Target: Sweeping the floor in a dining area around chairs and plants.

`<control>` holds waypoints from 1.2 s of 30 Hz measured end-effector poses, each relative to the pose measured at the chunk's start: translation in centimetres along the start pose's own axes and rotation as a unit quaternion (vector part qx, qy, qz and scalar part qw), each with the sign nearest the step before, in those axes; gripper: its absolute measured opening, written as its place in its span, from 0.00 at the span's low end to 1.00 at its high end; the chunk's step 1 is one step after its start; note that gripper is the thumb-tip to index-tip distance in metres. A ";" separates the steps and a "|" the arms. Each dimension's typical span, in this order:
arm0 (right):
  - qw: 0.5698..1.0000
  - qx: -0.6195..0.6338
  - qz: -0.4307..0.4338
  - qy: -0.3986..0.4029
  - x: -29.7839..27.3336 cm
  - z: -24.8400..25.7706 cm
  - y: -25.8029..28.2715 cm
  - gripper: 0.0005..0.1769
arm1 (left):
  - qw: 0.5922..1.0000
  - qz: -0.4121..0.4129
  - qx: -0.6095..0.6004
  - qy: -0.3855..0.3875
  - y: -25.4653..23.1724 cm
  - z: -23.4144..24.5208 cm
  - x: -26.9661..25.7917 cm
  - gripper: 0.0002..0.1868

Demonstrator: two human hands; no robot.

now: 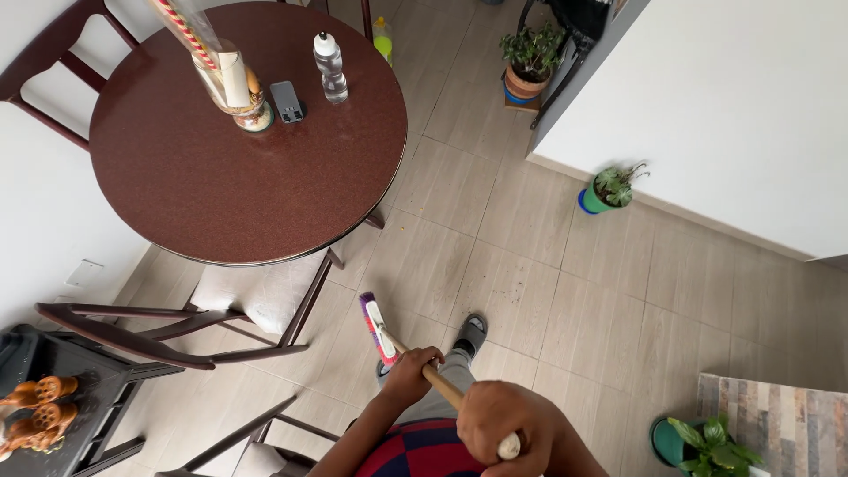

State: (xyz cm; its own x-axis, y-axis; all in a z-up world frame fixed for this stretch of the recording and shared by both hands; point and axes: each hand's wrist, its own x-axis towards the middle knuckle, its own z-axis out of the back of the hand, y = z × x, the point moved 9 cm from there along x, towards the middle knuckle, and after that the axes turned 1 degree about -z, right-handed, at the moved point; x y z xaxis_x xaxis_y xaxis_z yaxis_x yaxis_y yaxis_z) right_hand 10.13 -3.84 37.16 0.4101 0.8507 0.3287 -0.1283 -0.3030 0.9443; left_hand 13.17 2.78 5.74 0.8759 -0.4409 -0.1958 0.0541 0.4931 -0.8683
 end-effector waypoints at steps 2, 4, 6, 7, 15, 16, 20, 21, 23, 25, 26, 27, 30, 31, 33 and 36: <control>0.991 0.077 0.073 -0.078 0.6 1.5 0.8 0.20 | 0.997 0.066 0.024 -0.005 0.1 1.7 -1.4 0.05; 0.990 0.062 0.070 -0.107 0.5 1.9 -0.9 0.21 | 0.994 0.107 0.004 -0.010 1.6 2.5 -2.8 0.04; 0.988 0.045 0.065 -0.136 -0.4 2.4 -3.3 0.21 | 0.989 0.145 -0.018 -0.015 5.3 1.9 -3.7 0.05; 0.989 0.019 0.025 -0.145 -1.2 2.4 -5.5 0.22 | 0.988 0.147 -0.029 -0.034 8.0 1.3 -4.0 0.04; 0.971 -0.028 -0.084 -0.224 -8.3 7.0 -7.3 0.19 | 0.994 0.105 0.000 0.020 10.8 -5.2 2.4 0.07; 0.962 -0.067 -0.085 -0.250 -9.3 8.2 -6.8 0.21 | 0.997 0.061 0.016 0.048 10.0 -6.8 4.5 0.07; 0.926 -0.180 -0.107 -0.313 -12.0 11.9 -3.0 0.21 | 0.994 -0.024 0.042 0.100 5.3 -10.5 12.7 0.09; 0.926 -0.182 -0.109 -0.313 -12.5 12.5 -2.4 0.21 | 0.994 -0.026 0.040 0.100 4.2 -11.0 13.9 0.09; 0.923 -0.218 -0.115 -0.296 -13.2 13.7 -1.4 0.22 | 0.993 -0.036 0.047 0.106 1.9 -11.8 16.4 0.05; 0.936 -0.220 -0.110 -0.253 -12.1 14.3 0.1 0.22 | 0.993 -0.011 0.039 0.108 -0.5 -11.2 17.5 0.04; 0.947 -0.222 -0.104 -0.210 -11.3 14.3 0.7 0.23 | 0.993 0.015 0.033 0.109 -1.4 -10.7 18.0 0.03; 0.948 -0.218 -0.103 -0.209 -11.0 14.8 1.9 0.23 | 0.993 0.018 0.034 0.109 -2.6 -10.6 18.2 0.03; 0.955 -0.240 -0.055 -0.163 -11.0 16.4 4.0 0.22 | 0.996 0.025 0.032 0.085 -5.4 -8.4 18.7 0.06; 0.955 -0.243 -0.032 -0.167 -12.0 17.3 4.0 0.20 | 0.996 0.012 0.042 0.079 -6.6 -7.3 18.5 0.07; 0.958 -0.232 -0.019 -0.170 -14.0 18.6 4.3 0.18 | 0.996 0.013 0.042 0.078 -7.9 -7.5 17.3 0.09; 0.970 -0.156 -0.006 -0.187 -13.9 21.7 4.1 0.16 | 0.995 0.032 0.060 0.077 -6.3 -7.1 16.7 0.08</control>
State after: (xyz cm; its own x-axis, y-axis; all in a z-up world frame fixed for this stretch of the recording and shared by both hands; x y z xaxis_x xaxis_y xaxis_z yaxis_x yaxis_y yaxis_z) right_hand 23.53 -26.27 36.09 0.7046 0.6202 0.3448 -0.3649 -0.1000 0.9257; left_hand 24.09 -13.00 4.68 0.7956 -0.5118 -0.3241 0.0658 0.6049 -0.7936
